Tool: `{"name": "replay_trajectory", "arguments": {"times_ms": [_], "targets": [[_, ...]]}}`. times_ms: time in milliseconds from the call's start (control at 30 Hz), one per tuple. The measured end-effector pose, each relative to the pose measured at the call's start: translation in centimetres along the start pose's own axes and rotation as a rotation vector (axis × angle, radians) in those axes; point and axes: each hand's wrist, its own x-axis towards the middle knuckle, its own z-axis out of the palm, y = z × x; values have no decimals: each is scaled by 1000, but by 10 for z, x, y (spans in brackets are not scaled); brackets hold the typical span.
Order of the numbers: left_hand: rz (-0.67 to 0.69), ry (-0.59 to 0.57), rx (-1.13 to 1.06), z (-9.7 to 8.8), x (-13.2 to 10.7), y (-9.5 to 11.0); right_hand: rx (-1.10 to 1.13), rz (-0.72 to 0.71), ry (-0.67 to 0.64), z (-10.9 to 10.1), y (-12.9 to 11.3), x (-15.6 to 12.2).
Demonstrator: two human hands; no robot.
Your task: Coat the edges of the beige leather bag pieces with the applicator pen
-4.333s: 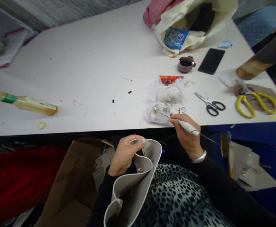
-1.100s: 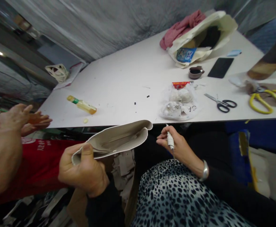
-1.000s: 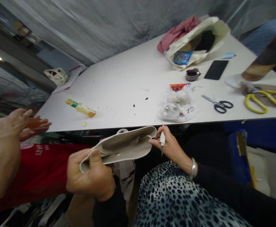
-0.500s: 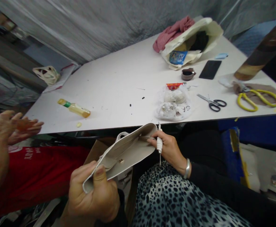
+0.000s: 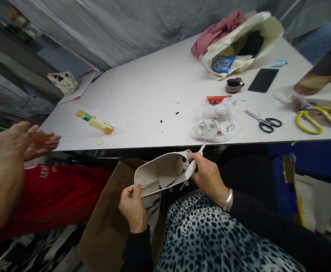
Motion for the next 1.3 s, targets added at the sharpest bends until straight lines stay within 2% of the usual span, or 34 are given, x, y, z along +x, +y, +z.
{"name": "replay_trajectory", "arguments": {"times_ms": [100,233,500,767,967,1133,1200,1300], "targets": [[-44,-9,-3,-3,9,-23,10,37,-2,5,1,-2],[-109,-31,-81,-4,17,-32,29,42,-4,8,1,-5],[-123,-64,-148,-5,8,-21,62,63,28,5,0,-5],[-90,-120,-78,-15,0,-13,44,74,35,6,1,0],[32,-193,75,-28,-1,-17,43,89,29,7,3,0],[83,-170,108,-27,-10,-18,24,102,27,7,1,-2],[79,-186,75,-24,-15,-17,24,85,37,6,2,-1],[-10,-200,-146,-21,-18,-14,32,43,58,5,2,0]]}}
